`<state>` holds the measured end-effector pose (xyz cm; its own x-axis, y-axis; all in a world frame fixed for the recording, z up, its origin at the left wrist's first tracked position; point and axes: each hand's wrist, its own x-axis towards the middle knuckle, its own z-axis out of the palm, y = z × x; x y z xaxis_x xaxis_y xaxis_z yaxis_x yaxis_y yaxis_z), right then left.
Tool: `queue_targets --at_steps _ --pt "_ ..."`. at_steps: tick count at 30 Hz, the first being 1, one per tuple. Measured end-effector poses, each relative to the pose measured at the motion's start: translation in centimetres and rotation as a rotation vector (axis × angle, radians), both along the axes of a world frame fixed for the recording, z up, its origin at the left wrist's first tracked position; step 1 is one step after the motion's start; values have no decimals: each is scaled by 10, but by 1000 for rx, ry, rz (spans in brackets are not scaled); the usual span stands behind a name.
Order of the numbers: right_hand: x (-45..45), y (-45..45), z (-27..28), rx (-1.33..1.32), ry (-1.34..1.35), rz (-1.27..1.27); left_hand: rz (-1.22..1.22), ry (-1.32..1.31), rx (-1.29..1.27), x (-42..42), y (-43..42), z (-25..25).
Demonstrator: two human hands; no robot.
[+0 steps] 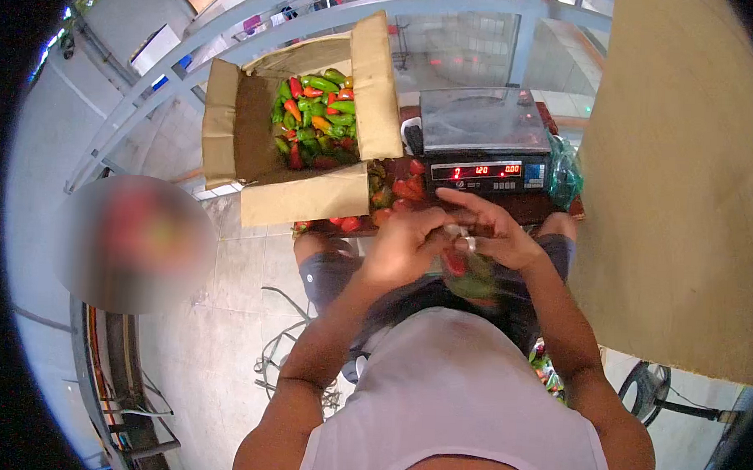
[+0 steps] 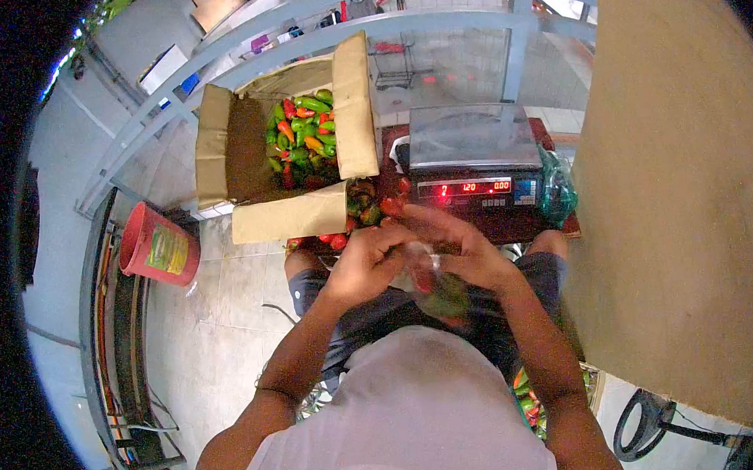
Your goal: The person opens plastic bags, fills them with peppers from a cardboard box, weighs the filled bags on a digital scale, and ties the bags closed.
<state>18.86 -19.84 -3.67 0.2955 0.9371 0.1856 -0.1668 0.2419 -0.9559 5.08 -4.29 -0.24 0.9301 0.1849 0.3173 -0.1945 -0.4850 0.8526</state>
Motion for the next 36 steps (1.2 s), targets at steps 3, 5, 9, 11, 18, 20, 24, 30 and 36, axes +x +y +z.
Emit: queue_targets --at_steps 3,5,9,11,18,20,24,30,36 --pt "-1 -1 -19 28 -561 -368 36 280 -186 -1 11 -13" --pt "-8 5 -21 176 -821 -580 -16 552 -804 7 24 -15" --pt "-9 21 -48 10 -695 -709 54 498 -1064 24 22 -34" --pt "-8 29 -63 -156 -532 -749 130 287 -839 31 10 -54" --pt "-19 38 -74 -41 453 -640 355 -291 118 36 -19 -50" --pt "-27 38 -59 20 542 -673 363 -287 250 37 -22 -46" --pt "-25 35 -64 28 636 -656 351 -210 397 44 -27 -44" --pt "-2 -18 -40 -363 325 -377 235 -130 101 48 -22 -50" --pt "-8 -22 -23 -343 81 -414 139 -211 172 35 -31 -58"
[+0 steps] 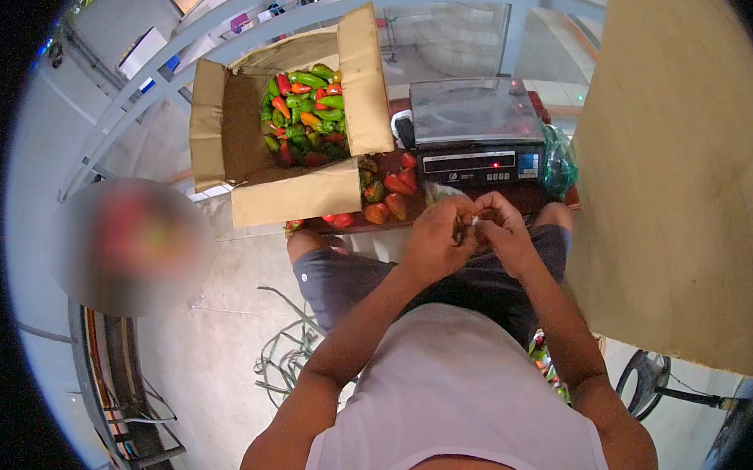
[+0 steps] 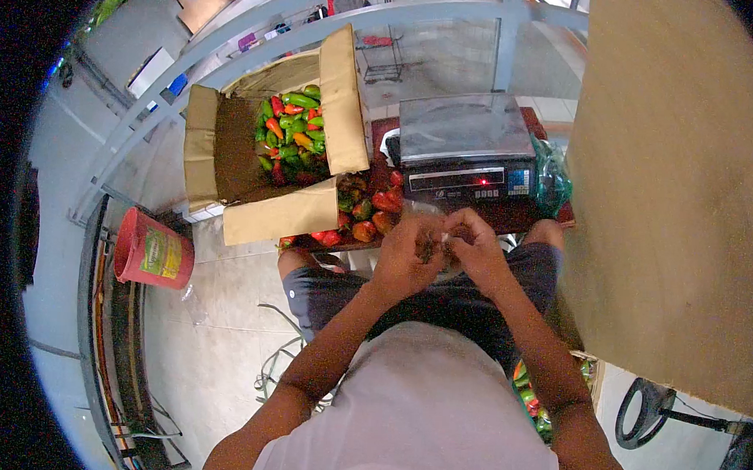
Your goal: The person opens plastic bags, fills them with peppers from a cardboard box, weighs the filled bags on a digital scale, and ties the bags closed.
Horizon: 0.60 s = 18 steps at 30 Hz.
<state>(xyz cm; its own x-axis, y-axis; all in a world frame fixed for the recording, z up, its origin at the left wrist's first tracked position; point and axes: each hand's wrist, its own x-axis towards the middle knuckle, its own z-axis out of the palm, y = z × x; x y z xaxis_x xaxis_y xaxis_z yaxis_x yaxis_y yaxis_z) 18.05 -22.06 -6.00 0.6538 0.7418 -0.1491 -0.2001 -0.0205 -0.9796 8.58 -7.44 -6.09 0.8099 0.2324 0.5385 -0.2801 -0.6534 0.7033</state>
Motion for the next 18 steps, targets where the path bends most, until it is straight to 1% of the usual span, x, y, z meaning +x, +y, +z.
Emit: queue_targets --at_steps 1,2,4,5,7,8,11,13,14,15,17,18 --pt "0 3 -7 62 -139 -26 0 -2 -40 -1 0 -1" --pt "-2 4 -11 125 -278 -52 8 13 -221 0 1 -5" --pt "-5 2 -8 129 -369 -53 25 37 -580 9 7 -21" --pt "-5 1 -5 132 -421 -59 131 -33 -481 12 9 -26" --pt "-4 -5 2 282 -336 -36 346 -170 -288 11 5 -25" --pt "-5 -7 4 355 -288 -24 268 -97 -542 8 -1 -26" --pt "-8 -15 7 370 -179 -24 -303 192 -1563 5 -7 -26" --pt "1 -27 -2 393 -404 -282 -188 311 -1407 11 -13 -23" --pt "10 -39 -16 379 -401 -373 -142 373 -1327 15 -19 -20" --pt "20 -55 -13 242 -466 -329 -192 444 -1289 16 -25 -12" --pt "28 -82 -20 207 -498 -112 -309 594 -1216 10 -35 10" --pt "26 -100 -32 278 -195 -70 -386 643 -1201 9 -37 14"
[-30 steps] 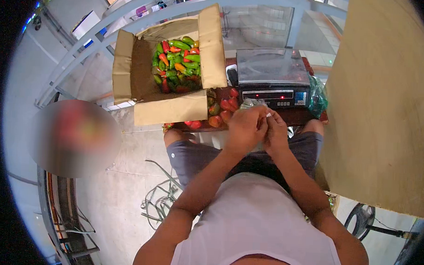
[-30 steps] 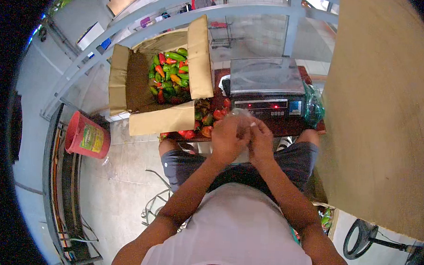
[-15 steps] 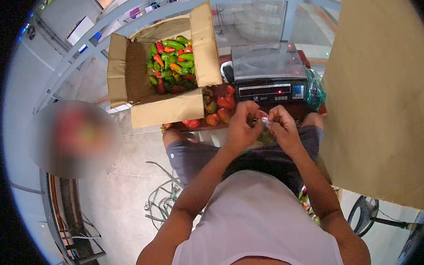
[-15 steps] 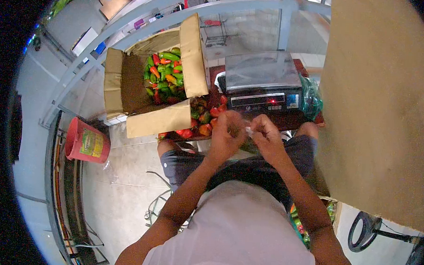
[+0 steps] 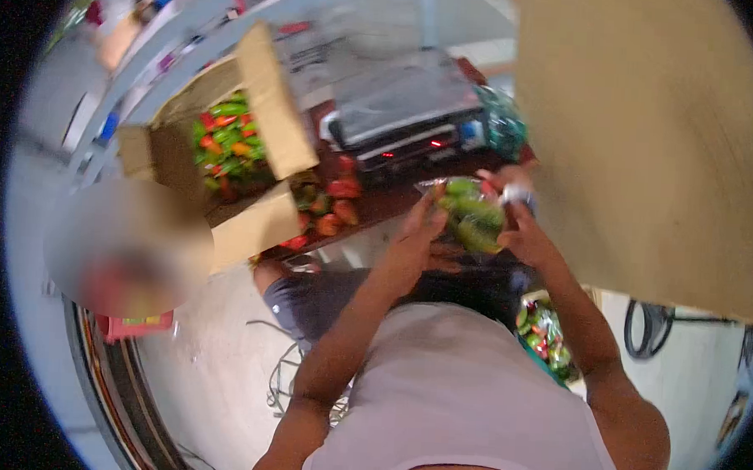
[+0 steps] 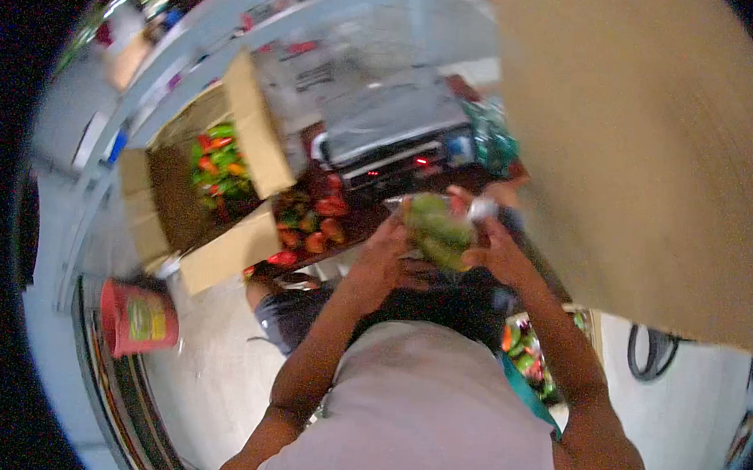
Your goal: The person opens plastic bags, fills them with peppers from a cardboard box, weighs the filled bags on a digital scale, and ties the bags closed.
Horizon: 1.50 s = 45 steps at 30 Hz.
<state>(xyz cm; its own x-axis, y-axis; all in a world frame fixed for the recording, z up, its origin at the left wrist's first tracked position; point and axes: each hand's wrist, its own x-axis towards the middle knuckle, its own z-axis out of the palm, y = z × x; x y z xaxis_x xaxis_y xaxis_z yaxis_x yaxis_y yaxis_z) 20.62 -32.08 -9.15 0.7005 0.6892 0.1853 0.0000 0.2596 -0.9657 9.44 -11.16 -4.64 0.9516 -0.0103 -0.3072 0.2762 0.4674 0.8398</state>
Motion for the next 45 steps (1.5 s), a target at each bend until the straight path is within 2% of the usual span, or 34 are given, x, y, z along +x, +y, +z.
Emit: queue_targets --at_steps 2,3,5,6,8,12,14,15,17,19,21,23,25,26,27,29,30,31,33,35,38,41,43,45 --pt "-15 -46 -27 181 585 147 -183 5 -41 -4 2 1" --pt "-26 -73 -28 112 644 61 -170 -104 89 -6 7 -3" --pt "-40 -130 -26 -21 767 -81 -40 -147 315 -14 14 0" --pt "-42 -183 -73 92 922 52 -14 -136 371 -17 23 -6" --pt "-80 -225 -76 -102 910 -275 28 -31 384 -29 39 -18" --pt "-123 -318 -138 -539 1110 -199 98 60 425 -48 58 -25" --pt "-142 -320 -149 -686 1099 -307 123 61 418 -51 61 -23" --pt "-153 -344 -200 -766 1127 -415 145 60 417 -53 64 -20" --pt "-165 -324 -188 -765 1019 -541 143 -3 445 -59 70 -18" --pt "-183 -329 -228 -1035 506 -503 146 -43 481 -61 73 -13" --pt "-188 -318 -239 -1194 -337 -466 154 -44 529 -67 76 -1" --pt "-165 -255 -156 -1291 -207 -247 161 -121 500 -73 78 4" --pt "-162 -278 -210 -1407 -339 -98 191 -186 453 -81 85 5" --pt "-149 -270 -203 -1477 -267 44 138 -184 733 -88 95 7" --pt "-137 -258 -179 -1549 -198 190 180 -194 766 -94 99 21" --pt "-102 -257 -163 -1418 -342 242 242 -211 822 -100 106 50" --pt "-86 -229 -127 -1420 -401 171 317 -170 703 -104 123 47" --pt "-67 -194 -88 -1426 -449 91 367 -88 826 -107 136 62" --pt "-26 -148 -53 -1500 -546 -16 488 -197 775 -105 172 75" --pt "-4 -104 -25 -1322 -667 -112 585 -255 961 -100 212 81" --pt "29 -39 2 -1019 -796 -77 578 -243 1045 -73 295 66" --pt "44 13 0 -815 -755 -54 495 10 1182 -38 380 31" --pt "54 14 -62 -891 -703 -112 276 241 1446 -18 425 5" --pt "51 13 -86 -896 -741 -175 102 362 1717 -3 425 4"
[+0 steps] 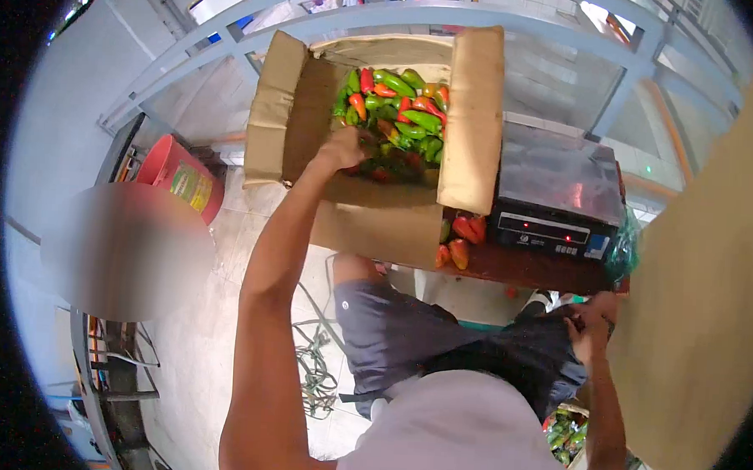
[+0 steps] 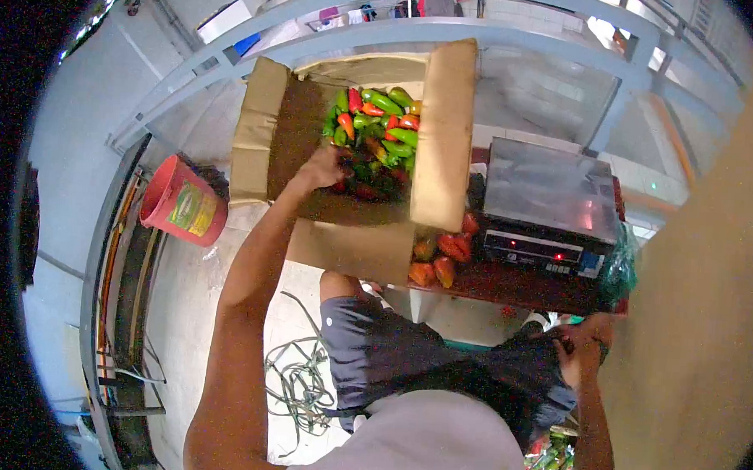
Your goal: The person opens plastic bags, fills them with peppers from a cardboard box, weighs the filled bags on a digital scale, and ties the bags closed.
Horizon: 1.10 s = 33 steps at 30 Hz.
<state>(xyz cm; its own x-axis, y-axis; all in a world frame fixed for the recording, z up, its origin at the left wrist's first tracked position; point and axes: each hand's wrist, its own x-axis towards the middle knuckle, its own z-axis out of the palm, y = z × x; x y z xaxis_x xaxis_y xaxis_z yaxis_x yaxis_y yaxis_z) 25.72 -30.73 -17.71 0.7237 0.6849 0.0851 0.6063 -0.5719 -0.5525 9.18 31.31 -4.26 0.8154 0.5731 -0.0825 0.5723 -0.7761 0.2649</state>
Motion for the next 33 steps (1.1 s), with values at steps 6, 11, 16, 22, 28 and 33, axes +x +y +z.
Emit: queue_targets --at_steps 6,11,16,22,28,33 --pt "-4 11 3 122 -114 -118 -105 327 85 56 65 -100" --pt "3 8 -2 179 -119 -153 -273 408 -97 66 57 -120" --pt "4 12 0 210 -118 -149 -67 449 -276 54 64 -47" --pt "6 13 -4 226 -137 -146 -85 139 -49 96 51 1" --pt "6 11 -4 140 -105 -195 -251 222 409 178 56 -100" --pt "3 19 8 154 -174 -212 94 303 1102 191 53 -189"
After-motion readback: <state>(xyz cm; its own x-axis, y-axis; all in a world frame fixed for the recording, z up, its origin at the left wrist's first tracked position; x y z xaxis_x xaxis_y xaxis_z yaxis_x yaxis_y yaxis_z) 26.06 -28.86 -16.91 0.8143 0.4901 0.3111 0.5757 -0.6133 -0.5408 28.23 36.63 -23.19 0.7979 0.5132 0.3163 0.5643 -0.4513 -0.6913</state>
